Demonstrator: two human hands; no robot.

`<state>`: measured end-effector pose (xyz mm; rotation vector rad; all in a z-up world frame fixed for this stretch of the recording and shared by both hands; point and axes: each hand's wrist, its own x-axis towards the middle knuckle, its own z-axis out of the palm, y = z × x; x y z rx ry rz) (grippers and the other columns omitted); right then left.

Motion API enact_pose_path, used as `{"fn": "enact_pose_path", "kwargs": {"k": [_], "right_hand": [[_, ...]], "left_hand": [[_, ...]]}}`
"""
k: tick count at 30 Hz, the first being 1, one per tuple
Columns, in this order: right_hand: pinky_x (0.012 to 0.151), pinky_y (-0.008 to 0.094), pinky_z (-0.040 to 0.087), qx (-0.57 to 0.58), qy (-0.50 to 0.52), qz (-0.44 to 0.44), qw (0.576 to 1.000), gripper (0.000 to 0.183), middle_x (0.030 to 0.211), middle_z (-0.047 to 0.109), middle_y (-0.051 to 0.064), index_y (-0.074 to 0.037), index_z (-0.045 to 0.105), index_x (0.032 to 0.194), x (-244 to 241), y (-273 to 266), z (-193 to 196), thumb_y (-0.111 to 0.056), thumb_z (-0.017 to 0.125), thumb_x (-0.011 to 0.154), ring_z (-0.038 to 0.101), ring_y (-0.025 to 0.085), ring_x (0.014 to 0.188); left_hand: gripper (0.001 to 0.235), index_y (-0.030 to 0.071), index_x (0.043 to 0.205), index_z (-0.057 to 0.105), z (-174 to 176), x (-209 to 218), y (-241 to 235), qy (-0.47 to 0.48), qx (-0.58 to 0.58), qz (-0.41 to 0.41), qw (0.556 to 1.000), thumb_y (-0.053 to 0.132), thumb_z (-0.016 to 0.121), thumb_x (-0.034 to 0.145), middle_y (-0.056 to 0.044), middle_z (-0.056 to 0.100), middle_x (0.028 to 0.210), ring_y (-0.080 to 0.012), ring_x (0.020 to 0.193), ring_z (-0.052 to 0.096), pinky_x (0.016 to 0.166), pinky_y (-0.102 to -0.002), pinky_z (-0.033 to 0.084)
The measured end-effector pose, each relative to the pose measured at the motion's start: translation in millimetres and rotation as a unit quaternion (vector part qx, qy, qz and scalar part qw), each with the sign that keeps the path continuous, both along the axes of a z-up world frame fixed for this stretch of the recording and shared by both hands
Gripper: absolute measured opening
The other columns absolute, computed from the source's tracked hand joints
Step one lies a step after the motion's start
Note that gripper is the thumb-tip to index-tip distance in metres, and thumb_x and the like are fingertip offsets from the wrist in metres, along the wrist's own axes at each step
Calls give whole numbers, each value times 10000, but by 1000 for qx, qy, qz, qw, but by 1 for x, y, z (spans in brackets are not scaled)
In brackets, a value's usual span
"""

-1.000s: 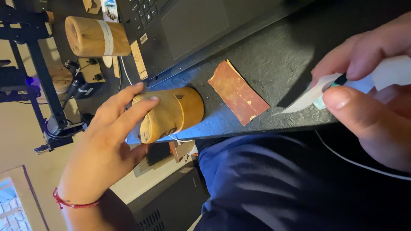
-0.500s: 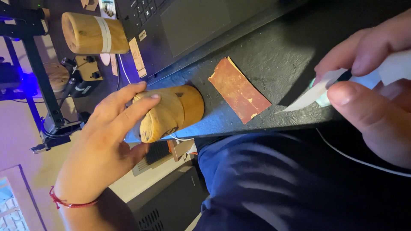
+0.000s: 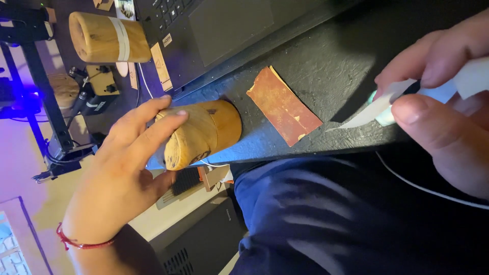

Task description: Applying white adhesive strips to wooden cylindrical containers and inspecting them at a workbench.

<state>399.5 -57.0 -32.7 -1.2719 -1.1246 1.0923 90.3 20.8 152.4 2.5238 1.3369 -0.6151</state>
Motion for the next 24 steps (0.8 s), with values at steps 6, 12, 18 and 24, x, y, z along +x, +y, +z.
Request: {"fn": "enact_pose_path", "kwargs": {"k": [6, 12, 18, 24], "right_hand": [[639, 269, 259, 21, 1, 7, 1000, 312, 1031, 635, 194, 17, 309, 1103, 0, 1, -9, -165, 513, 954, 427, 153, 623], [701, 286, 325, 34, -24, 12, 999, 277, 1010, 637, 180, 23, 345, 1079, 4, 2, -3, -153, 524, 962, 534, 186, 733], [1119, 329, 536, 95, 105, 38, 989, 220, 1107, 549, 131, -151, 325, 1186, 6, -4, -72, -174, 500, 1054, 625, 208, 991], [1101, 316, 496, 68, 65, 54, 994, 255, 1090, 549, 103, -20, 481, 1147, 11, -2, -85, -250, 442, 1045, 601, 216, 1072]], "left_hand": [[1270, 55, 1571, -10, -18, -26, -5, -167, -23, 48, 985, 307, 851, 673, -255, 151, 1655, -391, 1542, 271, 1298, -478, 276], [1415, 161, 1569, -140, -112, -42, -40, -431, 106, 272, 854, 509, 825, 594, -163, 411, 1459, -258, 1365, 492, 1282, -424, 339], [1405, 175, 1619, -84, -149, -53, -45, -468, 197, 230, 831, 554, 831, 623, 2, -52, 1708, -202, 1574, 244, 1425, -417, 192], [1365, 152, 1637, -40, -157, -57, -51, -436, 244, 221, 837, 609, 790, 654, -17, -133, 1715, -191, 1658, -2, 1444, -436, 3]]}}
